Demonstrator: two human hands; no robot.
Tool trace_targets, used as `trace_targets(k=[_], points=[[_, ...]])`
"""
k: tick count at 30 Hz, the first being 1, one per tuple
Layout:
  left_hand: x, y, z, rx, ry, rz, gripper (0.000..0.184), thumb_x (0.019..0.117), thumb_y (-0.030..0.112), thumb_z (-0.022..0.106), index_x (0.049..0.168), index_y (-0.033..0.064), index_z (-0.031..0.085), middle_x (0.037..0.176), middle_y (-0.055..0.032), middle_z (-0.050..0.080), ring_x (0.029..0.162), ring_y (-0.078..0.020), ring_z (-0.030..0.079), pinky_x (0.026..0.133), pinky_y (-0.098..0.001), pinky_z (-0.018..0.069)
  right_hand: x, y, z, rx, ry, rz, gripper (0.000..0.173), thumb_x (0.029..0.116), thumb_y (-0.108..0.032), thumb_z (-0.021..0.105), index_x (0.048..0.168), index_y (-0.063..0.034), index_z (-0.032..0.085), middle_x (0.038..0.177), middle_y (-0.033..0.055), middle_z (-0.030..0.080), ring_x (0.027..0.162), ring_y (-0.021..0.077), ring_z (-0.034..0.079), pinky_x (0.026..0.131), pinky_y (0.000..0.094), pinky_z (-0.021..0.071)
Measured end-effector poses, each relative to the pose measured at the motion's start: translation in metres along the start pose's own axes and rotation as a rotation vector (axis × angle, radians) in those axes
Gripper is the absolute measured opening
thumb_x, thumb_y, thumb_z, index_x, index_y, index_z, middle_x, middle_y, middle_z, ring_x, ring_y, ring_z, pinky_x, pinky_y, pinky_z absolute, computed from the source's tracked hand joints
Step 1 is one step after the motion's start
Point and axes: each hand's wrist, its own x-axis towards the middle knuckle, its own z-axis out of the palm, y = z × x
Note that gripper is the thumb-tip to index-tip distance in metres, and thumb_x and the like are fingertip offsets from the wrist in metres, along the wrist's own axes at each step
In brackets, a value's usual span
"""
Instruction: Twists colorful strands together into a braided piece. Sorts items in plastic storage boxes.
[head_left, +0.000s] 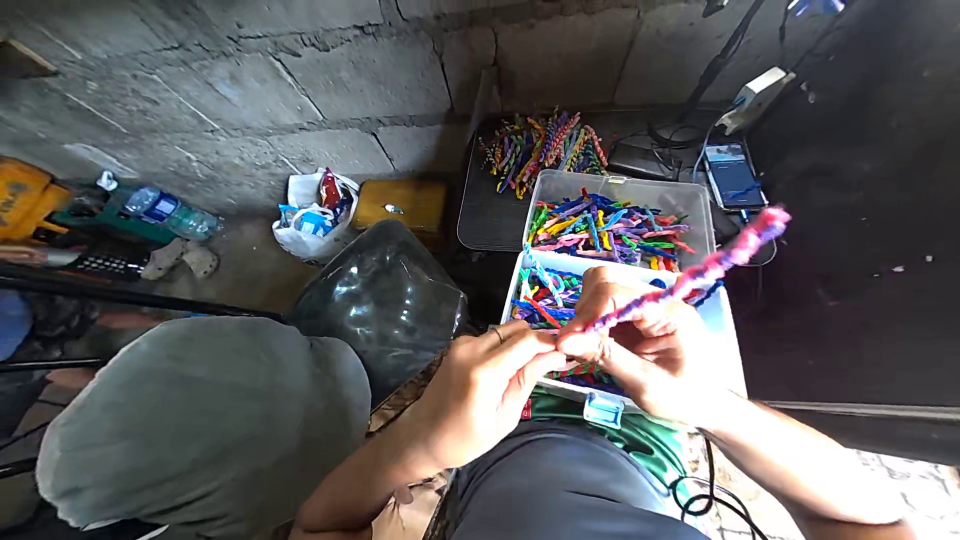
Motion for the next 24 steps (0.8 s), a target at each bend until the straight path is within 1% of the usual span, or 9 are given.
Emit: trace_targets(k=[2, 5, 7, 10, 13, 15, 19, 21, 24], points=[[-0.002, 0.001, 0.005, 0.111, 0.039, 0.021, 0.028, 0.1056, 0.013, 0.053, 0.090, -0.0062, 0.066, 0.076, -0.0114, 0.062, 0.071, -0.0025, 0.057, 0.069, -0.0100, 0.0450, 0.001, 0.000, 0.000, 0.011, -0.018, 0.062, 0.019, 0.1011, -0.019, 0.064, 0.085, -0.0098, 0.059, 0.086, -0.0062, 0.059, 0.077, -0.0053, 0.059, 0.069, 0.0110, 0.0534], [0.002, -0.003, -0.002, -0.325, -0.112, -0.088, 0.028, 0.1081, 0.014, 0.050, 0.095, -0.0054, 0.064, 0.077, 0.0001, 0.060, 0.069, 0.0095, 0.049, 0.064, -0.0055, 0.0400, 0.006, -0.002, -0.012, 0.167, -0.167, 0.119, 0.017, 0.1009, -0.024, 0.065, 0.091, -0.0112, 0.064, 0.090, -0.0094, 0.062, 0.080, -0.0069, 0.061, 0.070, 0.0107, 0.0541], [0.009, -0.003, -0.005, -0.662, -0.244, -0.195, 0.022, 0.1079, 0.016, 0.050, 0.097, 0.0032, 0.064, 0.076, 0.0119, 0.058, 0.065, 0.0156, 0.045, 0.057, -0.0030, 0.0357, 0.008, -0.002, -0.021, 0.266, -0.284, 0.091, 0.013, 0.0990, -0.023, 0.069, 0.102, -0.0108, 0.066, 0.098, -0.0095, 0.066, 0.086, -0.0070, 0.064, 0.072, 0.0104, 0.0555], [0.020, -0.005, -0.002, -0.948, -0.409, -0.289, 0.018, 0.1072, 0.016, 0.052, 0.097, 0.0100, 0.065, 0.080, 0.0168, 0.061, 0.065, 0.0171, 0.047, 0.055, -0.0022, 0.0356, 0.006, -0.007, -0.031, 0.208, -0.261, -0.018, 0.010, 0.0990, -0.017, 0.069, 0.098, -0.0070, 0.067, 0.094, -0.0059, 0.068, 0.090, -0.0046, 0.064, 0.077, 0.0120, 0.0540], [0.027, -0.003, 0.006, -0.774, -0.373, -0.196, 0.022, 0.1076, 0.016, 0.051, 0.095, 0.0022, 0.064, 0.076, 0.0113, 0.058, 0.065, 0.0157, 0.045, 0.057, -0.0028, 0.0355, -0.003, -0.012, -0.034, 0.084, -0.134, -0.050, 0.013, 0.1001, -0.018, 0.067, 0.094, -0.0066, 0.066, 0.088, -0.0058, 0.066, 0.087, -0.0060, 0.061, 0.078, 0.0113, 0.0512], [0.029, -0.002, 0.010, -0.464, -0.285, -0.057, 0.028, 0.1077, 0.015, 0.050, 0.093, -0.0056, 0.063, 0.074, -0.0003, 0.059, 0.065, 0.0091, 0.048, 0.061, -0.0059, 0.0390, -0.008, -0.014, -0.032, -0.056, -0.044, -0.051, 0.021, 0.1020, -0.021, 0.064, 0.090, -0.0044, 0.062, 0.083, -0.0037, 0.062, 0.080, -0.0078, 0.056, 0.073, 0.0086, 0.0459], [0.026, 0.000, 0.024, 0.173, -0.061, 0.118, 0.028, 0.1059, 0.017, 0.051, 0.088, -0.0007, 0.063, 0.076, -0.0102, 0.062, 0.066, -0.0082, 0.059, 0.063, -0.0150, 0.0487, -0.010, -0.009, -0.029, -0.297, 0.058, -0.106, 0.026, 0.1041, -0.022, 0.060, 0.089, -0.0015, 0.057, 0.080, 0.0034, 0.057, 0.074, -0.0035, 0.054, 0.069, 0.0083, 0.0434], [0.028, 0.001, 0.022, 0.150, -0.049, 0.138, 0.027, 0.1054, 0.016, 0.050, 0.087, -0.0003, 0.062, 0.074, -0.0097, 0.060, 0.064, -0.0075, 0.058, 0.062, -0.0137, 0.0474, -0.010, -0.008, -0.028, -0.200, 0.076, -0.059, 0.026, 0.1035, -0.026, 0.061, 0.090, -0.0040, 0.060, 0.079, -0.0009, 0.059, 0.069, -0.0067, 0.054, 0.064, 0.0071, 0.0446], [0.038, 0.008, 0.003, -0.359, -0.259, 0.052, 0.031, 0.1094, 0.017, 0.046, 0.091, -0.0025, 0.061, 0.069, -0.0013, 0.053, 0.059, 0.0055, 0.044, 0.056, -0.0069, 0.0374, -0.002, -0.023, -0.036, 0.121, -0.091, -0.022, 0.020, 0.1026, -0.029, 0.062, 0.105, -0.0094, 0.064, 0.097, -0.0054, 0.065, 0.076, -0.0085, 0.061, 0.064, 0.0086, 0.0528]])
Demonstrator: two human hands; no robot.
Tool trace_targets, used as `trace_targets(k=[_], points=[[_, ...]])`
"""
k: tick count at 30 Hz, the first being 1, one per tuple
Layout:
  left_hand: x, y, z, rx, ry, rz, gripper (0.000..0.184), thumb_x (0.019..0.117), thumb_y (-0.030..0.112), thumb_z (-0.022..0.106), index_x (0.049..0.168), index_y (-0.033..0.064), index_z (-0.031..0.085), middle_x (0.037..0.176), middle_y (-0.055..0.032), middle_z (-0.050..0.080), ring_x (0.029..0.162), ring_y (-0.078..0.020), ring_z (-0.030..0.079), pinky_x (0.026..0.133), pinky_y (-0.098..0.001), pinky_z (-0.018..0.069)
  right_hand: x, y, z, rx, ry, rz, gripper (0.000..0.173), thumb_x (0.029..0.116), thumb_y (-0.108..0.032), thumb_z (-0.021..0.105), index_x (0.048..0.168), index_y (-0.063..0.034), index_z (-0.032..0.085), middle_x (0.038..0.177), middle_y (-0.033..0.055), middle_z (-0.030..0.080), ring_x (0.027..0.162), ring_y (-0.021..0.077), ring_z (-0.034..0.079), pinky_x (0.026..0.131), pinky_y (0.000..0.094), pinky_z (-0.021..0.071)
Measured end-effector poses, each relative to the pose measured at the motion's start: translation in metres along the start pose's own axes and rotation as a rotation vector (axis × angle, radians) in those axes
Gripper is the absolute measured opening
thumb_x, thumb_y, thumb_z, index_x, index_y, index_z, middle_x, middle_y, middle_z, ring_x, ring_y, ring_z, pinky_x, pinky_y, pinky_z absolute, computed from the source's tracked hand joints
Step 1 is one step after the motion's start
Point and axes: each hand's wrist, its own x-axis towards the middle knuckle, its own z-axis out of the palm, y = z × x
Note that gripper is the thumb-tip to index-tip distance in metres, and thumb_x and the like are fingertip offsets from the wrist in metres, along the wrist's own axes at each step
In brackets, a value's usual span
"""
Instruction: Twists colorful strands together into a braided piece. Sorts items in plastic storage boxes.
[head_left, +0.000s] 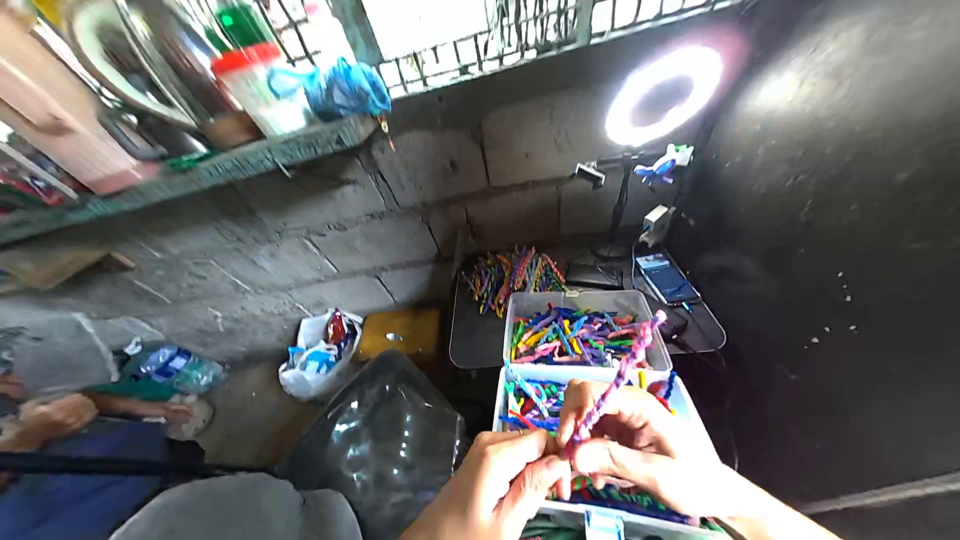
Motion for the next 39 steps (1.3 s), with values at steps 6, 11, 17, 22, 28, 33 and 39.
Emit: trace_targets(k=[6, 11, 17, 22, 28, 33, 39], points=[[0.022, 0.030, -0.015, -0.689, -0.357, -0.182, 0.025, 0.1096, 0.027, 0.047, 0.098, 0.0140, 0.065, 0.075, 0.0164, 0.056, 0.063, 0.0159, 0.045, 0.054, -0.0029, 0.0329, 0.017, -0.031, -0.001, -0.058, -0.041, -0.335, 0.014, 0.0992, -0.018, 0.068, 0.102, -0.0055, 0.072, 0.097, 0.0006, 0.068, 0.095, -0.0008, 0.063, 0.083, 0.0120, 0.0513], [0.022, 0.044, -0.003, -0.369, -0.297, -0.006, 0.028, 0.1095, 0.021, 0.047, 0.095, 0.0000, 0.059, 0.073, 0.0045, 0.054, 0.061, 0.0116, 0.042, 0.056, -0.0048, 0.0327, 0.007, -0.045, 0.003, -0.260, 0.057, -0.458, 0.019, 0.1012, -0.024, 0.066, 0.093, -0.0068, 0.065, 0.089, -0.0006, 0.062, 0.090, -0.0018, 0.058, 0.082, 0.0110, 0.0453], [0.018, 0.042, 0.019, 0.712, 0.205, 0.419, 0.030, 0.1081, 0.019, 0.048, 0.088, 0.0005, 0.060, 0.074, -0.0085, 0.057, 0.064, -0.0088, 0.056, 0.062, -0.0135, 0.0481, 0.002, -0.041, 0.015, -0.470, 0.264, -0.473, 0.023, 0.1048, -0.027, 0.059, 0.090, -0.0090, 0.056, 0.084, -0.0003, 0.056, 0.082, -0.0020, 0.053, 0.077, 0.0099, 0.0409], [0.018, 0.032, 0.027, 0.957, 0.361, 0.501, 0.027, 0.1086, 0.019, 0.046, 0.088, 0.0053, 0.057, 0.074, -0.0055, 0.052, 0.059, -0.0101, 0.052, 0.056, -0.0146, 0.0455, 0.004, -0.036, 0.021, -0.492, 0.342, -0.469, 0.024, 0.1051, -0.029, 0.059, 0.090, -0.0102, 0.053, 0.082, -0.0015, 0.054, 0.077, -0.0033, 0.053, 0.073, 0.0090, 0.0415], [0.017, 0.044, 0.020, -0.016, -0.016, 0.199, 0.035, 0.1084, 0.024, 0.049, 0.091, -0.0035, 0.059, 0.071, -0.0019, 0.057, 0.065, 0.0066, 0.051, 0.063, -0.0073, 0.0426, 0.007, -0.047, 0.005, -0.094, 0.012, -0.343, 0.022, 0.1007, -0.031, 0.065, 0.096, -0.0095, 0.065, 0.095, -0.0048, 0.064, 0.090, -0.0068, 0.061, 0.075, 0.0074, 0.0504], [0.019, 0.047, 0.013, -0.577, -0.246, -0.040, 0.020, 0.1050, 0.025, 0.057, 0.096, 0.0109, 0.067, 0.078, 0.0149, 0.064, 0.067, 0.0175, 0.052, 0.058, -0.0018, 0.0383, 0.010, -0.049, 0.001, 0.054, -0.097, -0.424, 0.011, 0.0987, -0.019, 0.069, 0.102, -0.0088, 0.073, 0.100, -0.0021, 0.070, 0.097, -0.0005, 0.064, 0.084, 0.0132, 0.0512], [0.022, 0.041, 0.014, -0.473, -0.204, 0.049, 0.023, 0.1046, 0.024, 0.058, 0.093, 0.0046, 0.063, 0.075, 0.0088, 0.063, 0.066, 0.0153, 0.051, 0.058, -0.0029, 0.0379, 0.004, -0.048, 0.010, -0.127, 0.078, -0.457, 0.018, 0.0992, -0.025, 0.069, 0.092, -0.0088, 0.065, 0.088, -0.0039, 0.063, 0.088, -0.0047, 0.059, 0.080, 0.0098, 0.0466]])
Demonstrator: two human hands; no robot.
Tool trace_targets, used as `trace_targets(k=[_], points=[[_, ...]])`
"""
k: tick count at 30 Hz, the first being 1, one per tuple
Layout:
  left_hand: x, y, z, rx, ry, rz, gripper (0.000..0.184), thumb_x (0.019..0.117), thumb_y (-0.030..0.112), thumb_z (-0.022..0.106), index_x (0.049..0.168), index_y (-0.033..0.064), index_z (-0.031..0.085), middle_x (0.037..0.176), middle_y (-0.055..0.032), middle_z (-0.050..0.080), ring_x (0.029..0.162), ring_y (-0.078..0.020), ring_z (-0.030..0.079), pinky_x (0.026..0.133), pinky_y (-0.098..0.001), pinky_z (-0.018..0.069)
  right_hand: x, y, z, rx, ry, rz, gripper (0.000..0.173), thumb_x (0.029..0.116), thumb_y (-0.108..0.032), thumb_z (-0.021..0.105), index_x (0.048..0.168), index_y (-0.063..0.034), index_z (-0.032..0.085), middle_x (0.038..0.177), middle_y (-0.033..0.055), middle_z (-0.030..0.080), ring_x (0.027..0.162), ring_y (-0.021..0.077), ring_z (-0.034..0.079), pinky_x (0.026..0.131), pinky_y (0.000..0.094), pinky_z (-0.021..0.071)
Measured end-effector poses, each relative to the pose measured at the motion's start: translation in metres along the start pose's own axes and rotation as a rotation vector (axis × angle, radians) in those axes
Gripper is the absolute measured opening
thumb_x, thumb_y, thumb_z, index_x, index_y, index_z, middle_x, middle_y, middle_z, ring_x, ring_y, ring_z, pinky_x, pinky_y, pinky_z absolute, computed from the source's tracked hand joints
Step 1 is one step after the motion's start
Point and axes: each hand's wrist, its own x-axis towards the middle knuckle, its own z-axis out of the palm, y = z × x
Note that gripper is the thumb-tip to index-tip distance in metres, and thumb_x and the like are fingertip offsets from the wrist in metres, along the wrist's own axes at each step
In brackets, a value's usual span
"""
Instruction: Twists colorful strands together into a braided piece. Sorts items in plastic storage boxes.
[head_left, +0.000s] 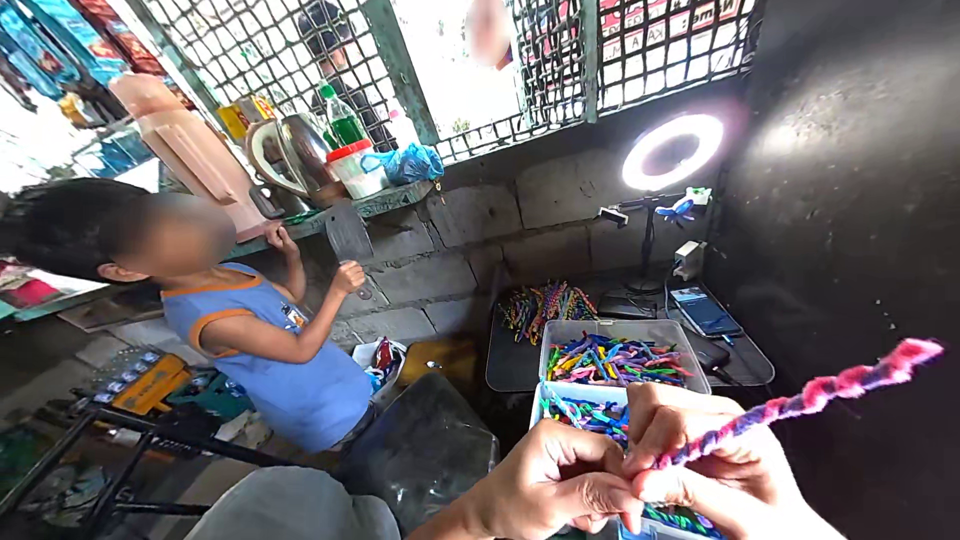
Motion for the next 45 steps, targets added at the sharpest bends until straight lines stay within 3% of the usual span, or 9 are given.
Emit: trace_targets(k=[2, 4, 6, 8, 22, 28, 33, 37, 45], points=[[0.001, 0.000, 0.001, 0.310, 0.082, 0.123, 0.031, 0.1051, 0.021, 0.057, 0.088, -0.0042, 0.061, 0.071, -0.0008, 0.060, 0.066, 0.0091, 0.052, 0.062, -0.0058, 0.0413, -0.003, 0.001, 0.002, -0.065, 0.032, 0.019, 0.020, 0.1009, -0.026, 0.066, 0.091, -0.0094, 0.062, 0.086, -0.0043, 0.061, 0.085, -0.0053, 0.057, 0.078, 0.0094, 0.0450], [0.001, -0.002, 0.004, 0.724, 0.193, 0.278, 0.033, 0.1049, 0.019, 0.056, 0.085, -0.0068, 0.059, 0.072, -0.0094, 0.059, 0.067, -0.0016, 0.057, 0.066, -0.0105, 0.0468, -0.006, 0.004, 0.004, -0.132, 0.072, 0.046, 0.022, 0.1021, -0.029, 0.064, 0.090, -0.0108, 0.060, 0.084, -0.0054, 0.059, 0.081, -0.0064, 0.055, 0.076, 0.0086, 0.0435], [0.000, -0.010, 0.006, 1.105, 0.294, 0.420, 0.030, 0.1057, 0.019, 0.055, 0.085, -0.0022, 0.059, 0.073, -0.0096, 0.057, 0.065, -0.0080, 0.057, 0.064, -0.0128, 0.0484, -0.009, 0.010, 0.005, -0.172, 0.105, 0.072, 0.024, 0.1022, -0.030, 0.064, 0.089, -0.0111, 0.058, 0.081, -0.0057, 0.057, 0.078, -0.0070, 0.053, 0.072, 0.0078, 0.0429], [-0.003, -0.019, 0.004, 1.313, 0.364, 0.483, 0.027, 0.1063, 0.020, 0.054, 0.087, 0.0012, 0.060, 0.072, -0.0078, 0.055, 0.061, -0.0100, 0.055, 0.059, -0.0143, 0.0469, -0.011, 0.016, 0.006, -0.179, 0.111, 0.104, 0.024, 0.1018, -0.030, 0.064, 0.087, -0.0114, 0.059, 0.080, -0.0064, 0.057, 0.076, -0.0077, 0.053, 0.070, 0.0074, 0.0431], [-0.021, -0.048, -0.004, 1.386, 0.398, 0.383, 0.026, 0.1054, 0.018, 0.053, 0.087, 0.0018, 0.061, 0.073, -0.0077, 0.057, 0.059, -0.0117, 0.056, 0.056, -0.0168, 0.0482, -0.021, 0.038, -0.001, -0.139, -0.039, 0.261, 0.029, 0.1001, -0.029, 0.066, 0.080, -0.0092, 0.057, 0.080, -0.0058, 0.056, 0.074, -0.0087, 0.051, 0.066, 0.0062, 0.0415], [-0.016, -0.050, -0.006, 1.400, 0.399, 0.366, 0.023, 0.1034, 0.015, 0.055, 0.085, 0.0021, 0.061, 0.072, -0.0074, 0.056, 0.058, -0.0109, 0.055, 0.055, -0.0160, 0.0470, -0.031, 0.038, 0.004, -0.246, 0.104, 0.288, 0.030, 0.0999, -0.034, 0.066, 0.081, -0.0112, 0.058, 0.077, -0.0075, 0.056, 0.069, -0.0101, 0.051, 0.062, 0.0050, 0.0422], [-0.014, -0.056, -0.005, 1.534, 0.412, 0.402, 0.020, 0.1016, 0.012, 0.057, 0.084, 0.0027, 0.061, 0.071, -0.0061, 0.054, 0.056, -0.0115, 0.053, 0.053, -0.0172, 0.0460, -0.038, 0.036, 0.015, -0.248, 0.275, 0.341, 0.026, 0.0984, -0.033, 0.067, 0.081, -0.0148, 0.060, 0.078, -0.0102, 0.058, 0.067, -0.0100, 0.055, 0.061, 0.0066, 0.0498], [-0.011, -0.061, -0.004, 1.575, 0.425, 0.401, 0.019, 0.0999, 0.010, 0.057, 0.082, 0.0041, 0.060, 0.070, -0.0053, 0.054, 0.054, -0.0113, 0.051, 0.051, -0.0172, 0.0450, -0.043, 0.041, 0.023, -0.183, 0.388, 0.349, 0.024, 0.0963, -0.030, 0.069, 0.079, -0.0182, 0.058, 0.077, -0.0130, 0.058, 0.063, -0.0109, 0.053, 0.057, 0.0059, 0.0473], [-0.012, -0.074, -0.009, 1.416, 0.388, 0.319, 0.019, 0.0984, 0.010, 0.057, 0.082, 0.0026, 0.063, 0.073, -0.0081, 0.060, 0.060, -0.0114, 0.058, 0.055, -0.0172, 0.0486, -0.051, 0.051, 0.020, -0.040, 0.420, 0.449, 0.022, 0.0923, -0.026, 0.073, 0.077, -0.0217, 0.058, 0.075, -0.0149, 0.057, 0.060, -0.0099, 0.052, 0.054, 0.0068, 0.0463]])
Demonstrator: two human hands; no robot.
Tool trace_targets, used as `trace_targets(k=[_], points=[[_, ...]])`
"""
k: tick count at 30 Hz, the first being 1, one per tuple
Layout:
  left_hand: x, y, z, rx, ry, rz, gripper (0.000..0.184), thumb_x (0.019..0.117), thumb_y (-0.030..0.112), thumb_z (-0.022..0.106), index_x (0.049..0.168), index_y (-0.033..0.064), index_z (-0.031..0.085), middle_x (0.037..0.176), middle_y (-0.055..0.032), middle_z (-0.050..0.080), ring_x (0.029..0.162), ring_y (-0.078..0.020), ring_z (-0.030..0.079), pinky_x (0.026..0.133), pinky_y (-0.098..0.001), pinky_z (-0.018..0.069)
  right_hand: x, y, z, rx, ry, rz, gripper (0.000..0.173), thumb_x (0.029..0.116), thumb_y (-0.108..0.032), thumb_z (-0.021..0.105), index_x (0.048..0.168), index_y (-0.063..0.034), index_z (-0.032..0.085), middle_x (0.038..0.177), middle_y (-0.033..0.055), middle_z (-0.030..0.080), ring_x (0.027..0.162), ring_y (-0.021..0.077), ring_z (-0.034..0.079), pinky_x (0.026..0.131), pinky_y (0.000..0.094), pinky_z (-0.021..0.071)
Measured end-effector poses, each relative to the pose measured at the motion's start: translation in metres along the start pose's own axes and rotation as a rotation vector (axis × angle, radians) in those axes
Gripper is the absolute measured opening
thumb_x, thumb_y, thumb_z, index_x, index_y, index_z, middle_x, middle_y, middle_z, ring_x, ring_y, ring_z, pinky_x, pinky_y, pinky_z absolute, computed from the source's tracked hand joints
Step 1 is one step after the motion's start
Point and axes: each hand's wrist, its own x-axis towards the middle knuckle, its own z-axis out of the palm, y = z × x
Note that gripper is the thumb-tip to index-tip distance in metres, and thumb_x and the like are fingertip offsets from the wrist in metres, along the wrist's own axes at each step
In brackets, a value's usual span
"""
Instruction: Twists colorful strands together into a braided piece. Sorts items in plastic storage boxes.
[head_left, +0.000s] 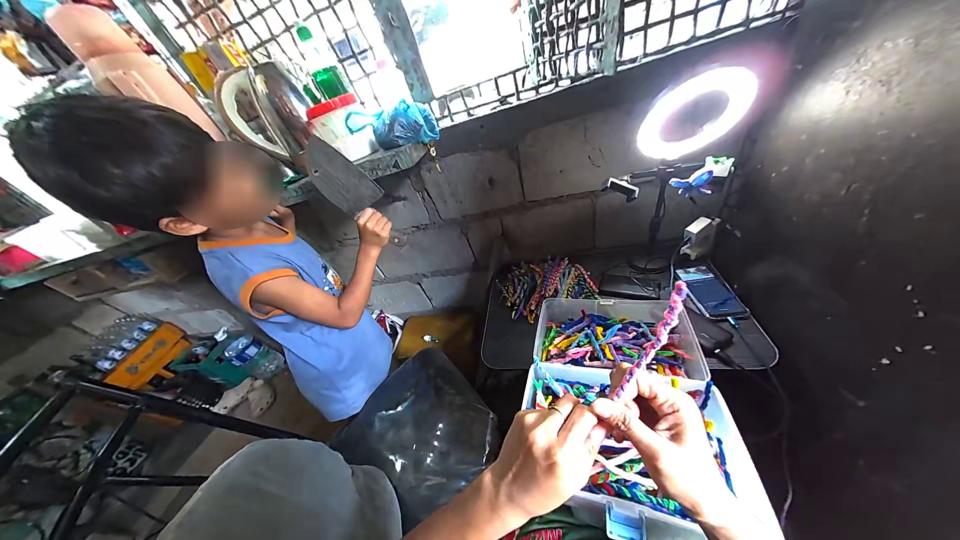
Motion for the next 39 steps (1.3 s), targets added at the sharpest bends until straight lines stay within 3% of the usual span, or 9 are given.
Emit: trace_targets(k=[5, 12, 17, 21, 26, 31, 35, 37, 39], points=[[0.003, -0.001, -0.009, -0.552, -0.109, -0.212, 0.020, 0.0934, 0.007, 0.069, 0.083, -0.0091, 0.066, 0.076, -0.0143, 0.067, 0.070, -0.0050, 0.064, 0.069, -0.0132, 0.0514, 0.000, 0.000, -0.005, 0.045, -0.086, 0.002, 0.020, 0.0910, -0.024, 0.075, 0.077, -0.0211, 0.060, 0.077, -0.0158, 0.057, 0.066, -0.0120, 0.050, 0.060, 0.0046, 0.0430], [0.001, -0.005, -0.012, -1.015, -0.266, -0.473, 0.014, 0.0916, 0.006, 0.071, 0.086, -0.0061, 0.066, 0.069, 0.0027, 0.064, 0.063, 0.0097, 0.055, 0.061, -0.0088, 0.0464, 0.001, 0.001, -0.008, 0.086, -0.174, -0.014, 0.021, 0.0927, -0.026, 0.075, 0.078, -0.0192, 0.062, 0.079, -0.0142, 0.057, 0.070, -0.0115, 0.051, 0.061, 0.0046, 0.0428], [0.004, -0.001, -0.010, -0.749, -0.240, -0.405, 0.014, 0.0900, 0.003, 0.068, 0.085, -0.0102, 0.067, 0.074, -0.0086, 0.067, 0.069, 0.0024, 0.061, 0.067, -0.0112, 0.0495, -0.003, 0.002, -0.006, 0.086, -0.120, 0.045, 0.020, 0.0911, -0.023, 0.076, 0.077, -0.0208, 0.061, 0.077, -0.0151, 0.056, 0.065, -0.0113, 0.051, 0.058, 0.0052, 0.0441], [0.004, 0.002, 0.002, -0.361, -0.082, -0.228, 0.010, 0.0863, 0.005, 0.067, 0.079, -0.0030, 0.068, 0.074, -0.0116, 0.068, 0.062, -0.0094, 0.062, 0.057, -0.0190, 0.0487, -0.003, 0.001, -0.004, 0.002, -0.033, 0.027, 0.022, 0.0913, -0.022, 0.075, 0.078, -0.0214, 0.058, 0.074, -0.0155, 0.054, 0.063, -0.0107, 0.050, 0.058, 0.0059, 0.0451], [0.002, -0.003, 0.006, -0.470, -0.070, -0.296, 0.015, 0.0889, 0.007, 0.070, 0.082, -0.0057, 0.068, 0.075, -0.0117, 0.067, 0.066, -0.0044, 0.061, 0.062, -0.0138, 0.0491, 0.003, 0.000, -0.006, -0.045, -0.003, 0.051, 0.019, 0.0898, -0.023, 0.075, 0.078, -0.0219, 0.060, 0.074, -0.0167, 0.055, 0.063, -0.0113, 0.049, 0.058, 0.0051, 0.0424], [-0.019, -0.016, 0.010, -0.401, -0.266, -0.406, 0.036, 0.0901, 0.033, 0.076, 0.107, 0.0018, 0.072, 0.094, -0.0103, 0.067, 0.062, -0.0058, 0.055, 0.054, -0.0180, 0.0460, 0.023, -0.013, -0.017, -0.128, 0.041, -0.006, 0.017, 0.0928, -0.026, 0.073, 0.082, -0.0250, 0.059, 0.074, -0.0185, 0.058, 0.065, -0.0085, 0.055, 0.060, 0.0089, 0.0482], [-0.032, -0.025, 0.012, -0.310, -0.485, -0.517, 0.042, 0.0931, 0.034, 0.073, 0.121, 0.0024, 0.070, 0.113, -0.0180, 0.067, 0.077, -0.0223, 0.066, 0.067, -0.0363, 0.0566, 0.040, -0.018, -0.025, -0.243, 0.042, -0.069, 0.012, 0.0969, -0.024, 0.067, 0.087, -0.0212, 0.060, 0.082, -0.0165, 0.061, 0.071, -0.0069, 0.060, 0.066, 0.0116, 0.0537], [-0.035, -0.029, 0.014, -0.300, -0.617, -0.560, 0.044, 0.0956, 0.033, 0.070, 0.125, 0.0005, 0.068, 0.124, -0.0219, 0.064, 0.097, -0.0307, 0.069, 0.084, -0.0432, 0.0577, 0.048, -0.020, -0.028, -0.312, 0.040, -0.083, 0.011, 0.0988, -0.024, 0.064, 0.089, -0.0195, 0.061, 0.083, -0.0165, 0.064, 0.072, -0.0070, 0.062, 0.066, 0.0118, 0.0545], [-0.037, -0.032, 0.017, -0.287, -0.759, -0.564, 0.045, 0.0977, 0.031, 0.068, 0.129, -0.0010, 0.066, 0.134, -0.0246, 0.059, 0.123, -0.0375, 0.060, 0.103, -0.0478, 0.0504, 0.058, -0.020, -0.033, -0.405, 0.038, -0.079, 0.011, 0.0996, -0.022, 0.062, 0.091, -0.0157, 0.063, 0.083, -0.0152, 0.066, 0.073, -0.0071, 0.063, 0.068, 0.0128, 0.0556]])
